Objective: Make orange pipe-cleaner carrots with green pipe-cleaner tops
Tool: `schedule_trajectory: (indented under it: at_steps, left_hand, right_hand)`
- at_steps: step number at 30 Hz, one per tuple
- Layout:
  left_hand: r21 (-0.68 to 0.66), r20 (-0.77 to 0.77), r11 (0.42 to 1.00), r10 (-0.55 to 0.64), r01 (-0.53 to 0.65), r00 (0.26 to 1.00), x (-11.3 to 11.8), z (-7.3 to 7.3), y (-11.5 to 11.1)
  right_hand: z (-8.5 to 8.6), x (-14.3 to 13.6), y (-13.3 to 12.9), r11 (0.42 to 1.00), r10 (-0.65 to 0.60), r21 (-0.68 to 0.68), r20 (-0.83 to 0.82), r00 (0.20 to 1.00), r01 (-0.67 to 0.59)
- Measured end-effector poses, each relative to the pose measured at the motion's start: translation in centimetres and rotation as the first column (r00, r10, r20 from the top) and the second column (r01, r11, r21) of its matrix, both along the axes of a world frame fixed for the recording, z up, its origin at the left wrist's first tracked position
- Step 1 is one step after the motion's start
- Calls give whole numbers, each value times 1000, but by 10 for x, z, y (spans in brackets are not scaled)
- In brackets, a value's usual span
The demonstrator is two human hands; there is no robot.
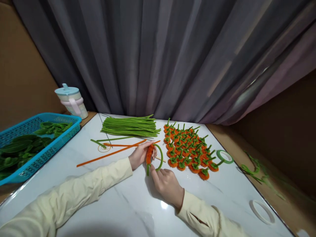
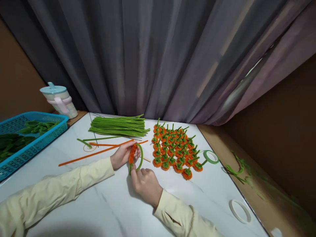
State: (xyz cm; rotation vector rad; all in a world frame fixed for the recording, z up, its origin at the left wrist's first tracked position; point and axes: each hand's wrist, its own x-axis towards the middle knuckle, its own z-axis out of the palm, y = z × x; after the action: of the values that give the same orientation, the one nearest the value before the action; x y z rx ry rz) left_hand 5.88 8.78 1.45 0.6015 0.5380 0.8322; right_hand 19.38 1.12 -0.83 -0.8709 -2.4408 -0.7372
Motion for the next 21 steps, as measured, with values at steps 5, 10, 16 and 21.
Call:
schedule_trajectory:
  at_steps: [5, 10, 16, 21]
  left_hand:
    - [583, -531, 762, 95, 281, 842, -23, 12, 5]
    - [517, -611, 775, 38, 363, 791, -26, -1, 2]
    - [433, -470, 891, 95, 136, 877, -13, -6, -12]
    - [382, -422, 921, 102, 75, 901, -9, -8, -17]
  right_hand:
    - [0, 7, 4, 999, 8, 54, -45, 999, -6]
    - [-1, 10, 6, 999, 2, 49, -69, 998, 1]
    - [-1, 11, 6, 998, 2, 57, -96, 995, 4]
    - [1, 10, 6, 998, 11, 64, -108, 994, -4]
